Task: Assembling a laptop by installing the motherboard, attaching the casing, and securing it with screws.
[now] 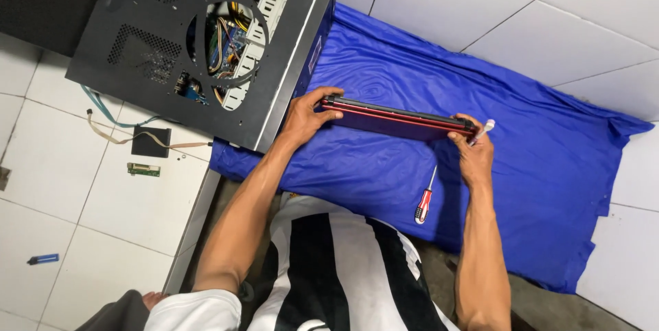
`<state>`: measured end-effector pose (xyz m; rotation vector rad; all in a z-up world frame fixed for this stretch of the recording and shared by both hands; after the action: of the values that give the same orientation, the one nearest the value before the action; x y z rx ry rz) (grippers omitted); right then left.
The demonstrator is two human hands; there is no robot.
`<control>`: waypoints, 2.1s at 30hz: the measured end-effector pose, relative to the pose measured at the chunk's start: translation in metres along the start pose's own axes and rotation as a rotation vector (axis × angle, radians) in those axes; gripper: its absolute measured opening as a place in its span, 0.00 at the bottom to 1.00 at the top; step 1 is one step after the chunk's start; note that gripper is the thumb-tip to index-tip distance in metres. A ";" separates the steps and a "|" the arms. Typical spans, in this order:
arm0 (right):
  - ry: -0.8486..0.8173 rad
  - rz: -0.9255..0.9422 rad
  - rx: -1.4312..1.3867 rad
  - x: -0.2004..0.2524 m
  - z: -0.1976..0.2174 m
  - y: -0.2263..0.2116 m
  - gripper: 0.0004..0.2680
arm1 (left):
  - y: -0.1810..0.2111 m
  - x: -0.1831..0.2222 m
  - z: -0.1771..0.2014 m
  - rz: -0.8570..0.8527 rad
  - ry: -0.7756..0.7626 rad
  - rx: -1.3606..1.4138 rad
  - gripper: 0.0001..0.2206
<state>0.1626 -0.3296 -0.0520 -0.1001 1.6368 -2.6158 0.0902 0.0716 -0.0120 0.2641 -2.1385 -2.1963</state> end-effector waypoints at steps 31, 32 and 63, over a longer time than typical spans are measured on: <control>0.362 -0.627 -0.023 0.048 -0.052 0.208 0.15 | -0.246 0.111 0.007 0.791 0.176 0.462 0.28; 0.353 -0.674 -0.009 0.046 -0.052 0.212 0.16 | -0.261 0.120 0.012 0.809 0.155 0.361 0.27; -0.325 -0.962 0.045 0.126 -0.059 0.153 0.23 | -0.142 0.041 -0.014 0.608 0.290 0.019 0.20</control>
<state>0.0338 -0.3536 -0.2123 -1.5645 1.6494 -2.9394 0.0622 0.0553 -0.1566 -0.0631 -1.7771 -1.6777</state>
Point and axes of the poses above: each hand's wrist, its own x-axis away from the middle knuckle, its own z-axis out of the back of the hand, y = z × x, the point moved 9 cm from there along -x, towards the middle knuckle, and after that the axes turned 10 degrees about x, right-handed, at the moved point
